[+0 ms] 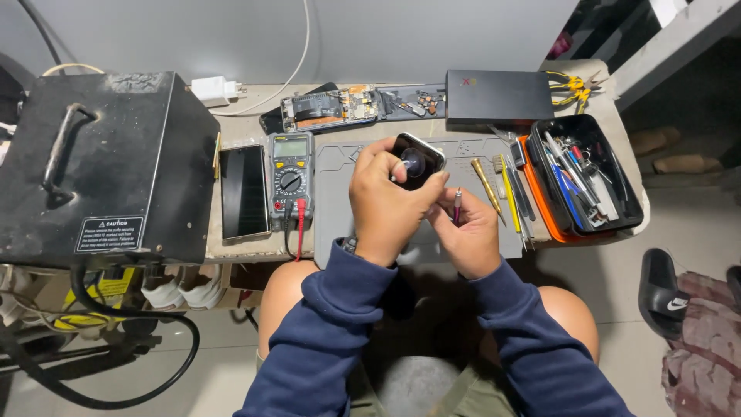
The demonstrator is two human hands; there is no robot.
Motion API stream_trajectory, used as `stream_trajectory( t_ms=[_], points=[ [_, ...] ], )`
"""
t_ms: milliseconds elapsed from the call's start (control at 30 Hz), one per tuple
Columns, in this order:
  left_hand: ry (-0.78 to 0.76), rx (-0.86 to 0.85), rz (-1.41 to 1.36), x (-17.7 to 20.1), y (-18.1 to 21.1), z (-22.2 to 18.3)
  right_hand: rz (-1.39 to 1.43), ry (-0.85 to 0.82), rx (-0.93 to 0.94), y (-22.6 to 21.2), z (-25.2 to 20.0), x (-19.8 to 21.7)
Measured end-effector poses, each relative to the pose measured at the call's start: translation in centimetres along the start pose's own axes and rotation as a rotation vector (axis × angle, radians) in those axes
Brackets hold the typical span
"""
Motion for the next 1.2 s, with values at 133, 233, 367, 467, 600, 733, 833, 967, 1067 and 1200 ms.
stream_trajectory(
  t_ms=[133,233,367,467,600,733,833,967,1067,1200],
  points=[
    [0.002,-0.15,0.125,-0.1,-0.1,0.0,0.033,0.016,-0.072,1.6,-0.4,-0.7],
    [0.018,-0.203,0.18,-0.2,-0.8,-0.1,0.061,0.028,-0.122,4.8,-0.9,-0.8],
    [0.021,-0.214,0.189,-0.1,-1.3,0.0,0.067,0.034,-0.151,4.1,-0.9,-1.0],
    [0.003,-0.204,0.188,0.0,-1.5,0.2,0.047,0.04,-0.163,3.7,-0.8,-1.0],
    [0.001,-0.178,0.207,0.0,-2.2,0.4,0.047,0.058,-0.192,1.9,-1.0,-1.1],
    [-0.049,-0.084,0.218,0.0,-3.5,0.7,0.061,0.092,-0.221,0.9,-0.7,-0.4],
    [-0.157,0.095,0.206,-0.2,-3.3,0.8,0.137,0.11,-0.287,0.5,-0.4,-0.3],
    [-0.221,0.146,0.199,-0.3,-4.1,0.7,0.185,0.148,-0.333,2.9,0.2,0.9],
    [-0.241,0.129,0.215,-0.6,-4.1,0.6,0.216,0.145,-0.37,3.2,0.5,1.7],
    [-0.319,0.186,0.213,-0.7,-3.6,0.8,0.194,0.118,-0.364,4.9,0.7,2.4]
  ],
)
Point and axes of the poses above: each hand's wrist, its own z-axis towards the middle knuckle, its own x-axis out of the back of the hand, y = z × x, the point moved 5 cm from there along z, towards the middle knuckle, and after that the axes turned 15 degrees about -z, right-handed, at the moved point
